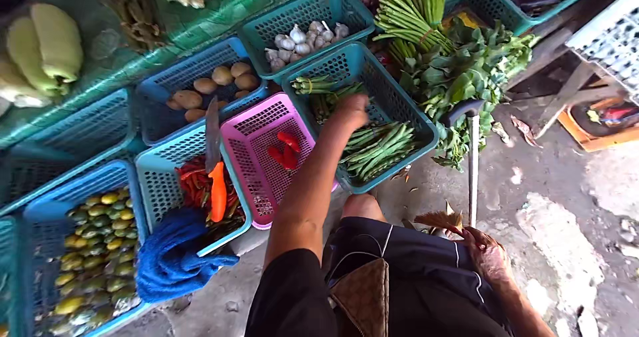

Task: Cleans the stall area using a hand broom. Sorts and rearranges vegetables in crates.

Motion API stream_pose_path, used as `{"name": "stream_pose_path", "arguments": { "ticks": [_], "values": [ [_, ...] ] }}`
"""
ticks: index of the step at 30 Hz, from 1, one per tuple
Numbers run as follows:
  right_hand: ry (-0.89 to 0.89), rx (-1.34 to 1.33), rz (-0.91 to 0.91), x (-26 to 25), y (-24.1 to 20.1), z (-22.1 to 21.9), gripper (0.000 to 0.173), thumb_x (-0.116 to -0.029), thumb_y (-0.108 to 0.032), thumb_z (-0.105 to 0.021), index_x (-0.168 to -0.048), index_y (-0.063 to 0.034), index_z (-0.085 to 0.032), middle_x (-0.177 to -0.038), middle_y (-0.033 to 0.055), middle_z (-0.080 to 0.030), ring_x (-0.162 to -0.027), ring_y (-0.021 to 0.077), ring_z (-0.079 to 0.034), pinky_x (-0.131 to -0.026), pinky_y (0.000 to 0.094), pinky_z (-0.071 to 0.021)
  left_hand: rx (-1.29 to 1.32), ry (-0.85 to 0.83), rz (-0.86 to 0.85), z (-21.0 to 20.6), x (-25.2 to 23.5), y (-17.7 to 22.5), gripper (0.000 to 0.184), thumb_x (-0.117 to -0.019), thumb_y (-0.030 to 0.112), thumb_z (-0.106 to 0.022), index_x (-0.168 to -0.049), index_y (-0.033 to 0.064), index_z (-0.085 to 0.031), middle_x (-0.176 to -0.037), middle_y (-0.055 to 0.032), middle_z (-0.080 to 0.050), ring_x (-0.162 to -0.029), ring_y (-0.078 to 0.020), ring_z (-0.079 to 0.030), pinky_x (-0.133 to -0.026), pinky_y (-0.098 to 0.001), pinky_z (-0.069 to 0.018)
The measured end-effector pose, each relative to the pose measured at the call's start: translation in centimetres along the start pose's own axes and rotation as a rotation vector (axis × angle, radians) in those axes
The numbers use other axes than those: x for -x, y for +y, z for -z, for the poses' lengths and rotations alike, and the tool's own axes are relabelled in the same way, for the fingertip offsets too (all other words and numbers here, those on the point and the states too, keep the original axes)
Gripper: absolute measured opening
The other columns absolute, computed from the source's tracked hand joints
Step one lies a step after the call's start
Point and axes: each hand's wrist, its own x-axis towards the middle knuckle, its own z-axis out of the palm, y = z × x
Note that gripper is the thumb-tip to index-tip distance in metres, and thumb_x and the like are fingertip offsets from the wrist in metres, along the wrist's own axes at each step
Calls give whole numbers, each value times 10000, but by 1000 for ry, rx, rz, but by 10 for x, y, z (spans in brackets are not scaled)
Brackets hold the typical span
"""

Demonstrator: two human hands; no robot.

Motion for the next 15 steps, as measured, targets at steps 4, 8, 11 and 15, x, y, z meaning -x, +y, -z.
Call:
{"name": "stream_pose_path", "arguments": {
  "ticks": [4,8,11,15],
  "values": [
    [14,14,-11,1,1,-2,438,-1076,-399,-470,-1261,-94,-726,-1207,207,-723,-1169,438,-660,-1003,698,-441,-110,-40,92,-24,-5,0,260,-984,169,-659,-1207,50,-722,-1291,-214,-665,-1260,-409,-600,-1057,-622,-467],
    [-26,-2,-22,1,5,1,455,-1077,-384,-473,-1300,-57,-697,-1257,233,-697,-1210,439,-639,-1046,670,-428,45,71,79,-20,-2,-1,382,-908,160,-733,-1266,35,-682,-1310,-211,-648,-1267,-393,-593,-1036,-600,-499],
    [-48,-20,-24,0,-5,4,457,-1082,-354,-462,-1306,-20,-679,-1279,240,-685,-1242,407,-627,-1080,611,-427,320,249,11,6,11,-7,359,-950,173,-677,-1273,20,-645,-1251,-201,-665,-1208,-345,-631,-1013,-551,-519],
    [-72,16,-51,1,-15,7,480,-1085,-377,-435,-1325,-32,-667,-1281,206,-691,-1234,341,-643,-1076,560,-447,953,496,-156,53,74,-28,313,-985,-53,-539,-1293,-101,-572,-1192,-254,-645,-1041,-278,-675,-915,-407,-573]
  ]
}}
